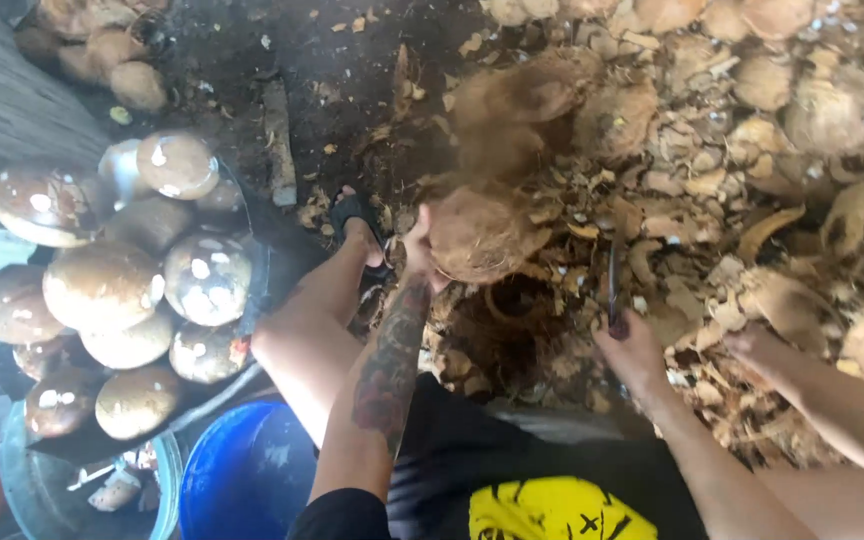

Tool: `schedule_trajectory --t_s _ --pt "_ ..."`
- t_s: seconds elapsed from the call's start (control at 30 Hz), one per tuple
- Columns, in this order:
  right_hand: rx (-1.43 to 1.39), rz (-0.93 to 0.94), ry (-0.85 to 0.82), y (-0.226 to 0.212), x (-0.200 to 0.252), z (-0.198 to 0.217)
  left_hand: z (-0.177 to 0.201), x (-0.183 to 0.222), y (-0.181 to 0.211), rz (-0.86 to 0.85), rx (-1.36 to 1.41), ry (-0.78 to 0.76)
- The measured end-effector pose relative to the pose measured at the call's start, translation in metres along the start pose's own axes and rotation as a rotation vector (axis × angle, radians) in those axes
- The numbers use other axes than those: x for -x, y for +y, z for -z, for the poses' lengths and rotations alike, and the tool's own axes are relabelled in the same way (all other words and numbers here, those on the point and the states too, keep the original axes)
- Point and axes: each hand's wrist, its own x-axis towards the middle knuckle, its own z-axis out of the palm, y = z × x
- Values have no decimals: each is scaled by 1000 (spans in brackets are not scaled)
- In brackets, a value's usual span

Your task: Peeling the outer husk and shaving the inner shell of coconuts using a knife

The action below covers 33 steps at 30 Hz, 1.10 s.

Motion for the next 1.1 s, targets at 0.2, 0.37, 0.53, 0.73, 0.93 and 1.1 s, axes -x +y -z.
schedule_trajectory --t_s 0.2,0.37,0.53,0.73,0.93,1.1 --pt "-477 492 -215 -110 114 54 18 36 -38 59 -135 212" --pt "-646 1482 -60 -93 132 52 29 19 -48 75 -277 284" --pt "409 614 -245 4 65 11 -19 29 -43 -47 -381 120" --pt "-111 324 -470 -59 136 53 -10 19 -60 22 -481 156" --pt "-344 912 -241 -48 120 37 -41 16 -61 35 -407 162" --pt "425 -158 -382 19 87 7 -18 20 -63 118 -89 65"
